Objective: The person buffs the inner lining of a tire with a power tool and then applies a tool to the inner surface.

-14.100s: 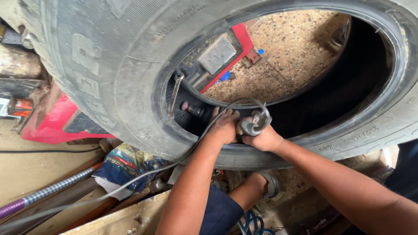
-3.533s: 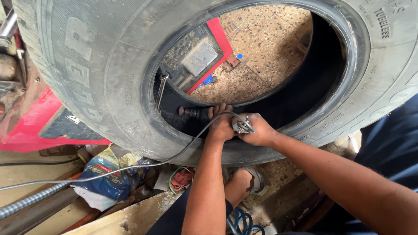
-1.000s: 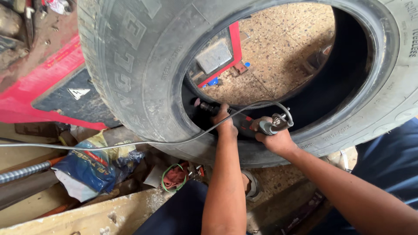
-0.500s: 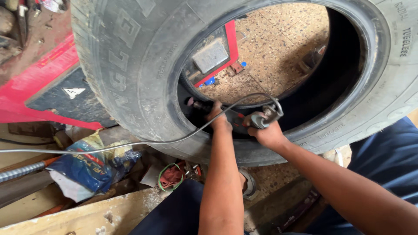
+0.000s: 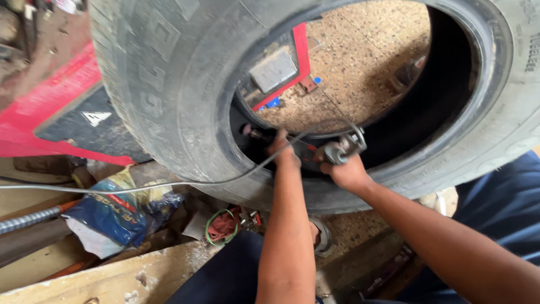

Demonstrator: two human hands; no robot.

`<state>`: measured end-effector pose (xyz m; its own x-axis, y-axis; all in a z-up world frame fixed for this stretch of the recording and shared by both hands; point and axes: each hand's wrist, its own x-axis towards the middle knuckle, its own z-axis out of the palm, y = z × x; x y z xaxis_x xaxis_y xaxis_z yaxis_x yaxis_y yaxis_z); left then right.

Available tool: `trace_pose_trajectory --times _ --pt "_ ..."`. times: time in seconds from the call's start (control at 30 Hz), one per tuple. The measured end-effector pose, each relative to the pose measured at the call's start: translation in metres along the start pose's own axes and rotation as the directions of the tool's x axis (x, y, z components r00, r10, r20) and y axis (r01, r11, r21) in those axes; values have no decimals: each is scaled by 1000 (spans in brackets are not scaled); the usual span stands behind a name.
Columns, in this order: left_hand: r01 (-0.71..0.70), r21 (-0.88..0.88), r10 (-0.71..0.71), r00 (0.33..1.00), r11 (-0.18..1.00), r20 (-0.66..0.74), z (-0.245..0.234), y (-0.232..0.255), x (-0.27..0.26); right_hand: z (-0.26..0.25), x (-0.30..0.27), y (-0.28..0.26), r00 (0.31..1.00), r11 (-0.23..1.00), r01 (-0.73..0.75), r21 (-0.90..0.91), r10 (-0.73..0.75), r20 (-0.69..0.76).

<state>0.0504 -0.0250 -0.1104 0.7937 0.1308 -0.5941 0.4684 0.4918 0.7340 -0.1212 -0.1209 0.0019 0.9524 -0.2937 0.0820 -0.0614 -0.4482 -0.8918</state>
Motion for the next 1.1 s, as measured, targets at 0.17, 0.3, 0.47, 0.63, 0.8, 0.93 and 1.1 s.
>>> trace_pose_trajectory --times 0.17,0.3,0.47,0.63,0.8,0.93,1.1 --pt "-18 -8 17 997 1000 -74 -3 -7 -2 -4 -12 -3 998 998 57 -36 -57 -12" --pt "10 15 -8 996 1000 -86 -1 1 1 2 0 -1 1000 999 -11 52 11 -9" --pt "-51 -14 50 997 999 -61 0 5 -20 -2 -13 -6 992 992 116 -53 -119 -40" --pt "13 14 -12 998 1000 -56 -2 2 -8 1 -4 -4 994 984 103 -146 -105 -3" --pt "-129 3 129 991 992 22 -6 -3 -22 6 -13 -9 995 992 95 -88 -96 -8" --pt "-22 -64 17 997 998 -80 -2 7 -18 8 -3 -4 977 965 211 -155 -211 17" --pt "-170 -11 168 982 985 -87 0 5 -18 8 -5 -9 994 978 107 -178 -106 14"
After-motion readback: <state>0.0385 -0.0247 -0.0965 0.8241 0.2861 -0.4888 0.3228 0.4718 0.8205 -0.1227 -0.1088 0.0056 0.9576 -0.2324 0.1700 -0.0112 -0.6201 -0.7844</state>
